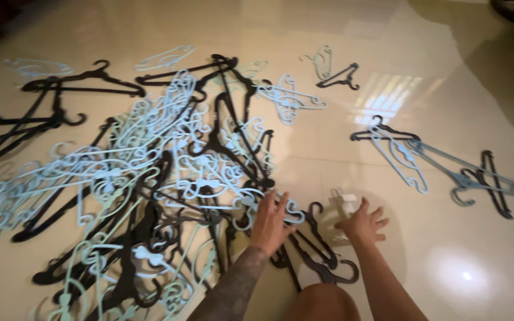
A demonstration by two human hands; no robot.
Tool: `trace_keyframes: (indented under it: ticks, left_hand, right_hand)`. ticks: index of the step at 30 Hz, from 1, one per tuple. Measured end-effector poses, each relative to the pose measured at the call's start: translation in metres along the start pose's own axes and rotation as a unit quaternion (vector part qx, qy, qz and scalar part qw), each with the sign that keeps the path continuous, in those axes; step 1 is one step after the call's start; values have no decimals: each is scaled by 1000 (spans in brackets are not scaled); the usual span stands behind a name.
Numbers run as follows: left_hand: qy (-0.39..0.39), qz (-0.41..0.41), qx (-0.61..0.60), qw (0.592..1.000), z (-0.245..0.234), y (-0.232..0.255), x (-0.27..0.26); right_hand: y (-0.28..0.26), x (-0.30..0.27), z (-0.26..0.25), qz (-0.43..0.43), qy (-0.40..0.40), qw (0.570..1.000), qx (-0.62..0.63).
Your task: The person sits on the floor and sorts a large pile of mixed black and light blue plastic hangers. They pick up hangers one by one, separate them by color, and place them into neat stacks. A white plastic hanger organizer is also handled and set aside.
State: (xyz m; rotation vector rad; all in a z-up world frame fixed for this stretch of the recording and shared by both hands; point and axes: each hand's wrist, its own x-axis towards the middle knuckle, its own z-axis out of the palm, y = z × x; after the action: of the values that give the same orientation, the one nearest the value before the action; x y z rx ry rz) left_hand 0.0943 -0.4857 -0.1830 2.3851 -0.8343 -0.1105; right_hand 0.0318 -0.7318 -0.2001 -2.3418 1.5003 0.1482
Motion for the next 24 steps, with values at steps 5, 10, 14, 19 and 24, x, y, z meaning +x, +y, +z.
trace_keyframes:
  ticks: [5, 10, 14, 19, 24]
  left_hand:
    - [-63, 87, -66, 992, 60, 53, 35]
    - [-76, 137, -96, 983, 92, 110, 53]
    - [-73, 129, -134, 980, 110, 143, 64]
    - [-88, 150, -129, 976, 130, 182, 78]
    - [-138, 167, -149, 965, 153, 206, 76]
  right_hand:
    - [53, 33, 49, -111, 14, 990, 90]
    - [87, 58, 37, -188, 79, 953, 226]
    - [111, 66, -2, -167, 64, 937, 301]
    - [181, 96, -41, -159, 151, 944, 248]
    - [315, 137, -70, 48, 152, 967, 197]
